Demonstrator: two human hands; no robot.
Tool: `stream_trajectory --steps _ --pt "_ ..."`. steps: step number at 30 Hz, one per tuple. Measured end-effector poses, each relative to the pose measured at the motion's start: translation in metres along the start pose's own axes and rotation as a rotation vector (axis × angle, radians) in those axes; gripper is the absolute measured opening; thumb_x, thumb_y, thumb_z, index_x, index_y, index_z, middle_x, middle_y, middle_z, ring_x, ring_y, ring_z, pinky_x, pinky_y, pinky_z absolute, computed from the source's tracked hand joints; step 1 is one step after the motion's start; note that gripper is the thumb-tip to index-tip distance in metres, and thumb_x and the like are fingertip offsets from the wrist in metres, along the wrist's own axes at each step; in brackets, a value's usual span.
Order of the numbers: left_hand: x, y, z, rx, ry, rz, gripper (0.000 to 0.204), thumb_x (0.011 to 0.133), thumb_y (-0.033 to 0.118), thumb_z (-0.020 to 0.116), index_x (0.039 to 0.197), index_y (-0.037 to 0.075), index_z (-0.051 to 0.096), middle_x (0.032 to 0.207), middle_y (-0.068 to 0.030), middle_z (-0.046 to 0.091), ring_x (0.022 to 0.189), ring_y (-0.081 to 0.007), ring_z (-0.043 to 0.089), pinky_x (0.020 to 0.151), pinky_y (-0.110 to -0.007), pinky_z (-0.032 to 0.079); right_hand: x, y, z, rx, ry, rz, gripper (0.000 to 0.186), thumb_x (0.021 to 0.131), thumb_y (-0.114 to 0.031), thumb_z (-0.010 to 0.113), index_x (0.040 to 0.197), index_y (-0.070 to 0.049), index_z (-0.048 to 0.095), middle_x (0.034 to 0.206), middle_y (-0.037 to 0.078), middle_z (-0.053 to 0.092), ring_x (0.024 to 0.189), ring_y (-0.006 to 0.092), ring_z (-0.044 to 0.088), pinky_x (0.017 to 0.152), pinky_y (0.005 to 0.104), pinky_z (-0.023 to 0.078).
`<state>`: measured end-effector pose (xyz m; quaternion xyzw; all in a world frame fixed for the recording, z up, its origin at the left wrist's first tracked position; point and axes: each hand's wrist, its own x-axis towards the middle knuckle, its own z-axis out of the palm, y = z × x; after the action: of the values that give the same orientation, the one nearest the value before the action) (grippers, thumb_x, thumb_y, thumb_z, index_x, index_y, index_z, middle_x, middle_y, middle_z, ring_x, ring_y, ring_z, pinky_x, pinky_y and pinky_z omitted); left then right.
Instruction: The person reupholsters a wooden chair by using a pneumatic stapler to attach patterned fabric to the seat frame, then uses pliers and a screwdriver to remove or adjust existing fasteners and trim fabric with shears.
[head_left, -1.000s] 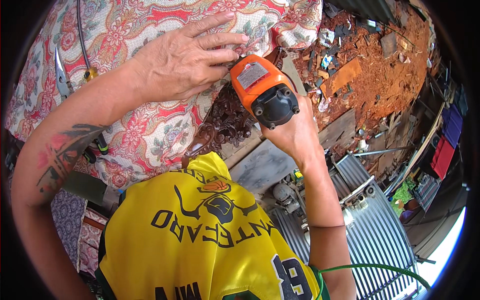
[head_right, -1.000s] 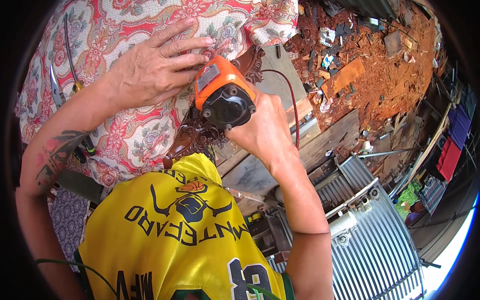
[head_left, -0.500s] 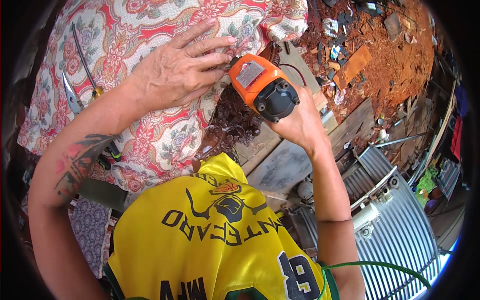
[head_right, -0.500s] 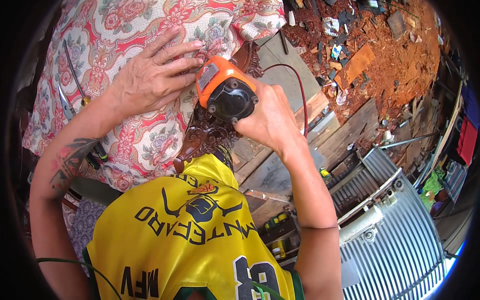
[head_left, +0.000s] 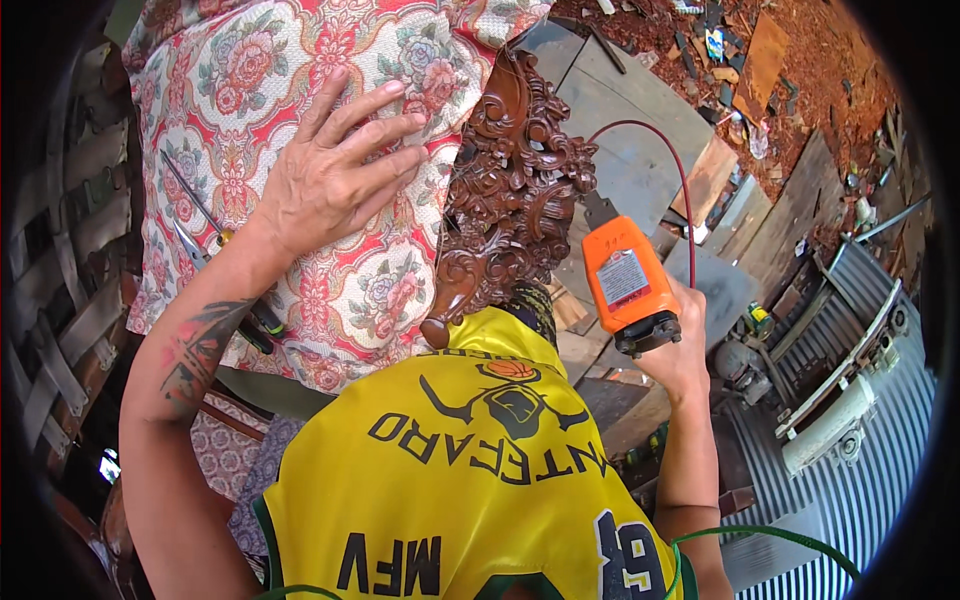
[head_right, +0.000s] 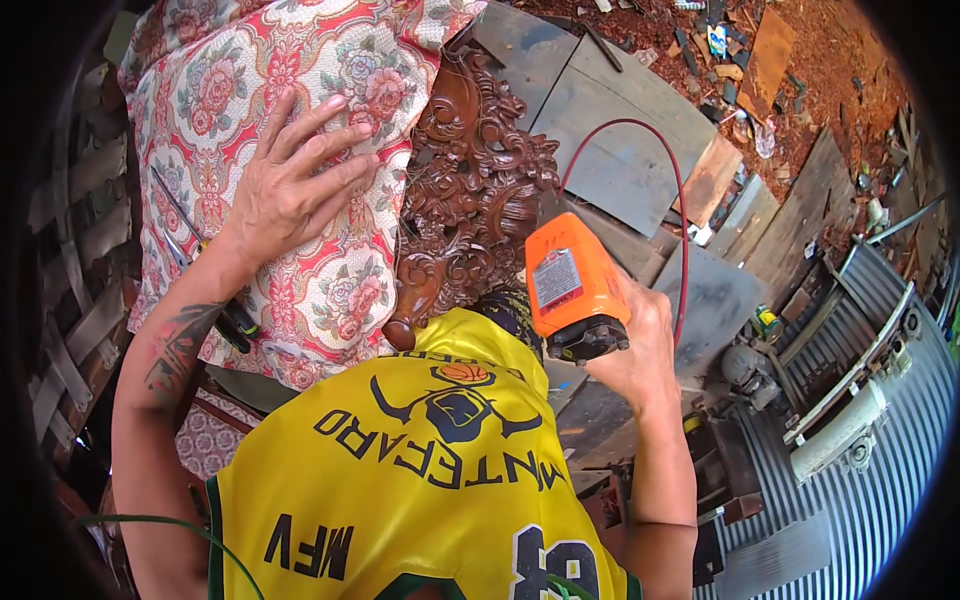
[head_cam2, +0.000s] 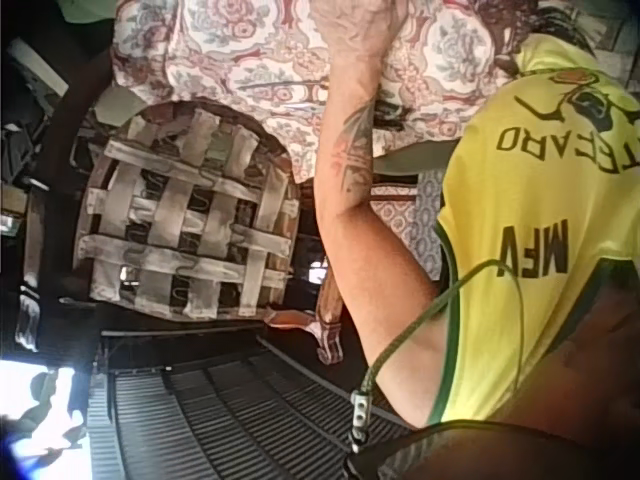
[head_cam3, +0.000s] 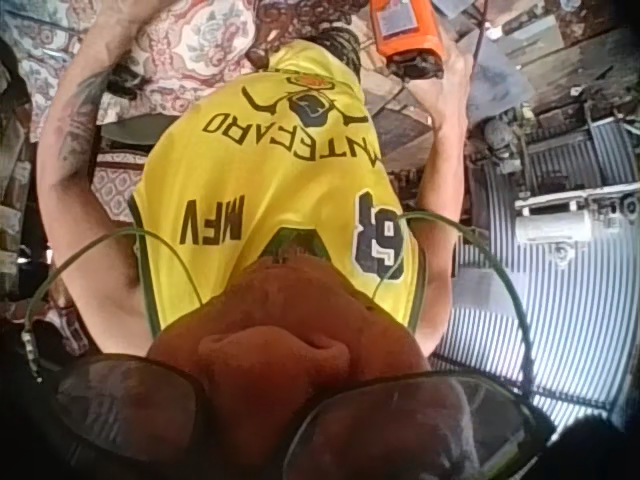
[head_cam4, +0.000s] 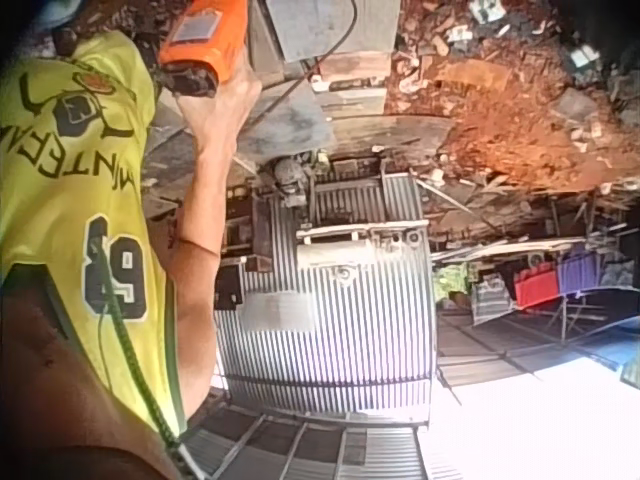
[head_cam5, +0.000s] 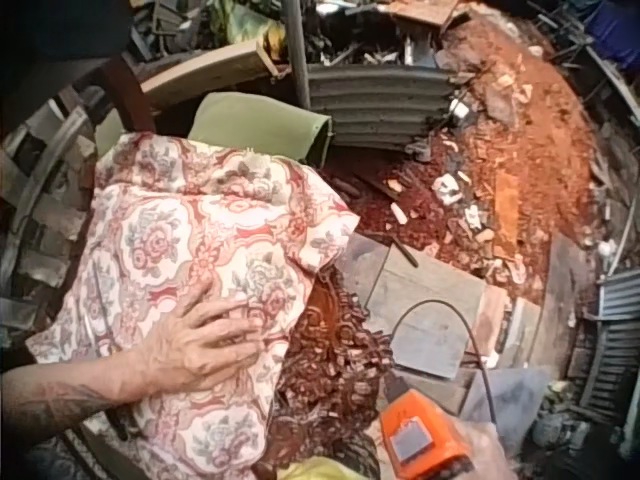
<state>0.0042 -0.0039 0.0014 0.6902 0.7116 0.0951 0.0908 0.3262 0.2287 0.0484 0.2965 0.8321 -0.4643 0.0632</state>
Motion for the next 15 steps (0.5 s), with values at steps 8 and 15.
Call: stream_trajectory --steps 8,15 --pt "0.001 -0.004 0.003 0.023 0.277 -0.191 0.039 0.096 0.019 0.072 0.133 0.011 0.061 0.152 -0.0126 0.053 0.148 -0.0365 0.044 0.124 -0.056 0.027 -0.036 0.023 0.021 0.092 -0.035 0.122 0.052 0.066 -0.011 0.085 0.116 0.0 0.071 0.093 0.02 0.074 0.086 0.0438 0.071 0.077 0.0424 0.056" --pt "0.014 0.017 0.014 0.197 0.147 -0.448 0.084 0.09 0.054 0.073 0.163 0.033 0.039 0.172 -0.0225 0.022 0.16 -0.0461 0.014 0.122 -0.073 0.01 -0.054 0.03 0.021 0.054 -0.009 0.129 0.054 0.064 -0.011 0.085 0.115 0.0 0.072 0.098 0.021 0.075 0.09 0.043 0.072 0.08 0.0443 0.057"
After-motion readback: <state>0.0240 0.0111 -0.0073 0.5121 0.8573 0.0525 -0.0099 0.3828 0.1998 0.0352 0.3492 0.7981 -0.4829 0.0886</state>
